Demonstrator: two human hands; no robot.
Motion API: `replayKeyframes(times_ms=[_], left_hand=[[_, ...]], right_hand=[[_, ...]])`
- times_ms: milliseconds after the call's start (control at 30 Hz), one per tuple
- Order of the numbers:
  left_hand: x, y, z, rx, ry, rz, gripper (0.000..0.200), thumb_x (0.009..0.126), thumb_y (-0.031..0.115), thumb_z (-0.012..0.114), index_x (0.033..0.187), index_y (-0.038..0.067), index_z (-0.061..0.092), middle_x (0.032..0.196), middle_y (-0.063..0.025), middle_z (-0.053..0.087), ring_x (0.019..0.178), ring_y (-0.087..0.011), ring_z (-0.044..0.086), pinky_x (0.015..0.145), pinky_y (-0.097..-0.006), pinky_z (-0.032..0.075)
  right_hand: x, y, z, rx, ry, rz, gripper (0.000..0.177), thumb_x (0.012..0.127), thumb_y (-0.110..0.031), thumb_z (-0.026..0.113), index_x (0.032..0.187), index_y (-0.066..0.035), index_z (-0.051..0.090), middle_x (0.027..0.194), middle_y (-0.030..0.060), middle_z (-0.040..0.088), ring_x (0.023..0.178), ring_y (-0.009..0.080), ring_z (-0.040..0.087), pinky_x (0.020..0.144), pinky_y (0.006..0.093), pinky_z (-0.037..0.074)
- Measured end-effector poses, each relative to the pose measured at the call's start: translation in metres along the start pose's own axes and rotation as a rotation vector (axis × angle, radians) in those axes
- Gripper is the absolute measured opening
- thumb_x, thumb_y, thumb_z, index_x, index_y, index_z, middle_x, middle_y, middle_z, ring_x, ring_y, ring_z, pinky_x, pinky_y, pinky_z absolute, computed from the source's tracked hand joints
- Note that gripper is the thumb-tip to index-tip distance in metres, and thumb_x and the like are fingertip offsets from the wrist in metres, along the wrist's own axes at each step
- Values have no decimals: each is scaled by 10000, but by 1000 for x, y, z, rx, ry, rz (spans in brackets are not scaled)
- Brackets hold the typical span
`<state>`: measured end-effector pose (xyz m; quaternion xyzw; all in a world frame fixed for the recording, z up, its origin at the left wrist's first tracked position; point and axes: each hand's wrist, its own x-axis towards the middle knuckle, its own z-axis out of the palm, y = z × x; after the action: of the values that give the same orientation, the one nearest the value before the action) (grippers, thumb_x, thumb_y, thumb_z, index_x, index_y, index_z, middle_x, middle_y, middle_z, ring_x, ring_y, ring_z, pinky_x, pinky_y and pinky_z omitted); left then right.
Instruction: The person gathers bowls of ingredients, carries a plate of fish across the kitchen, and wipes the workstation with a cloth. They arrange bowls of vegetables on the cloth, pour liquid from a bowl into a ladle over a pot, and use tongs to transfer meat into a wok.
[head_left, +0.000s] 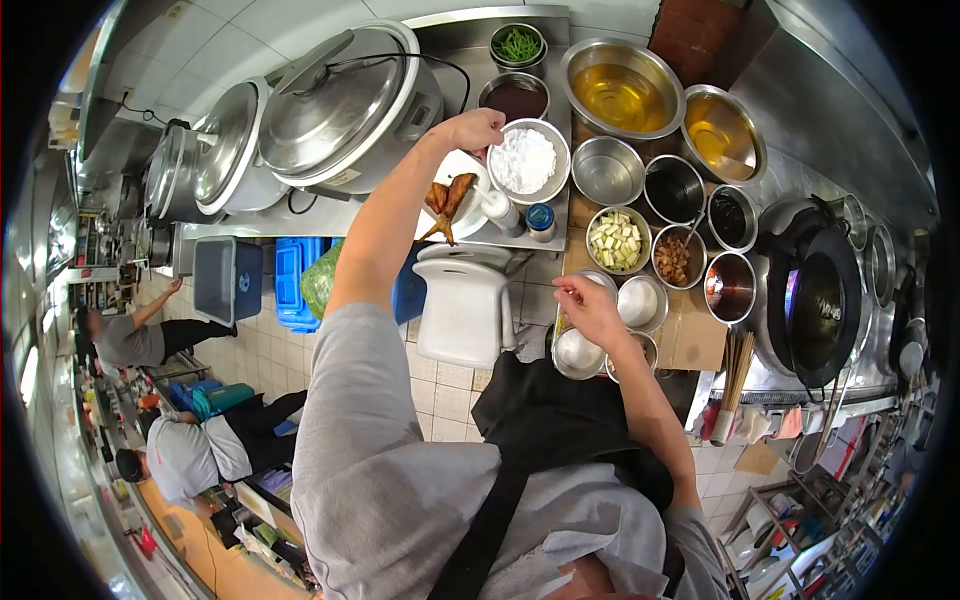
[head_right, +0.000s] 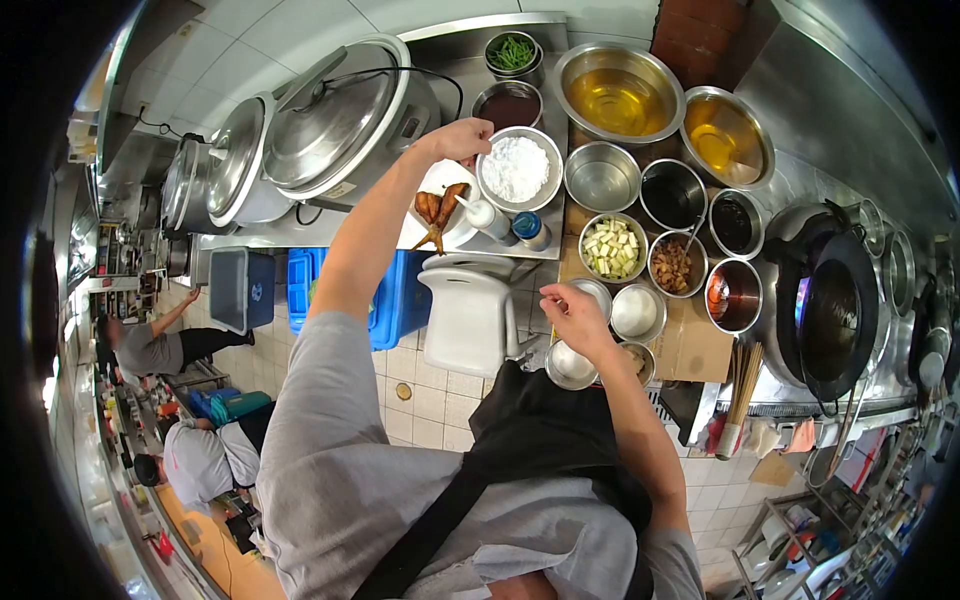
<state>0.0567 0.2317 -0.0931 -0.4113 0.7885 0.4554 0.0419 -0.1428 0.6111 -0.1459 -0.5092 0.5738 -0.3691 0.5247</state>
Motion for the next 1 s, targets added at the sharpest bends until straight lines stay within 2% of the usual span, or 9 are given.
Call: replayKeyframes(times_ms=[300, 400, 533, 633, 700, 767, 833, 900, 1000], left_hand=[[-33, 21, -41, -262, 105, 67, 148, 903, 118, 682, 847, 55, 560, 726, -2, 587, 601, -88, 575, 513, -241, 433], [-62, 62, -54, -202, 194, 151, 125, 921, 110, 676, 871, 64, 571, 723, 14, 564, 581, -61, 525, 507, -229, 410], [-101, 146, -38, -224, 211, 253, 132, 934, 135, 667, 863, 93, 564, 714, 37, 542, 541, -44, 484, 472, -205, 361], [-123, 210, 21, -327, 134, 264, 99, 925, 150, 677, 903, 82, 608, 722, 14, 601, 498, -55, 501, 451, -203, 394], [-135, 250, 84, -330, 88, 253, 125, 911, 174, 693, 950, 69, 639, 758, 2, 630, 520, -63, 537, 471, -198, 438], [-132, 276, 156, -359, -21, 186, 160, 894, 186, 709, 984, 66, 652, 789, 2, 637, 589, -65, 582, 487, -199, 459], [-108, 281, 239, -407, -195, 130, 173, 873, 185, 706, 980, 64, 644, 830, -6, 626, 706, -82, 615, 524, -236, 525], [-78, 276, 324, -377, -304, 143, 139, 866, 135, 686, 937, 38, 616, 807, -29, 643, 633, -108, 633, 475, -262, 517], [-39, 269, 415, -386, -385, 80, 202, 854, 108, 681, 792, 35, 503, 690, -83, 625, 514, -162, 646, 433, -281, 486]], right_hand=[[-43, 2, -22, 68, 66, 108, 244, 965, -124, 686, 1184, -18, 674, 901, 78, 694, 734, 127, 656, 675, 288, 535], [-70, 5, -40, 135, 104, 182, 237, 978, -128, 679, 1188, -19, 674, 922, 63, 698, 741, 110, 660, 671, 278, 536], [-115, 5, -70, 202, 242, 130, 227, 1007, -124, 653, 1197, -1, 662, 945, 32, 693, 776, 85, 637, 702, 265, 536], [-159, -22, -100, 279, 362, 129, 277, 1033, -182, 626, 1219, 22, 652, 942, 32, 683, 796, 87, 634, 715, 255, 529], [-190, -6, -115, 378, 483, 74, 344, 1073, -222, 546, 1299, 30, 606, 976, 57, 674, 808, 111, 643, 705, 267, 529], [-217, 1, -130, 502, 588, 13, 378, 1091, -243, 501, 1339, 32, 578, 1019, 76, 670, 813, 125, 647, 705, 276, 533], [-242, 20, -144, 545, 688, 56, 489, 1115, -357, 414, 1381, 33, 543, 1141, 122, 660, 860, 168, 681, 691, 307, 580], [-262, 20, -151, 559, 814, 52, 545, 1113, -417, 387, 1380, 32, 541, 1165, 133, 668, 916, 190, 701, 678, 311, 607], [-287, 75, -164, 581, 856, 299, 619, 1088, -510, 401, 1372, 21, 548, 1194, 130, 670, 944, 196, 706, 649, 304, 614]])
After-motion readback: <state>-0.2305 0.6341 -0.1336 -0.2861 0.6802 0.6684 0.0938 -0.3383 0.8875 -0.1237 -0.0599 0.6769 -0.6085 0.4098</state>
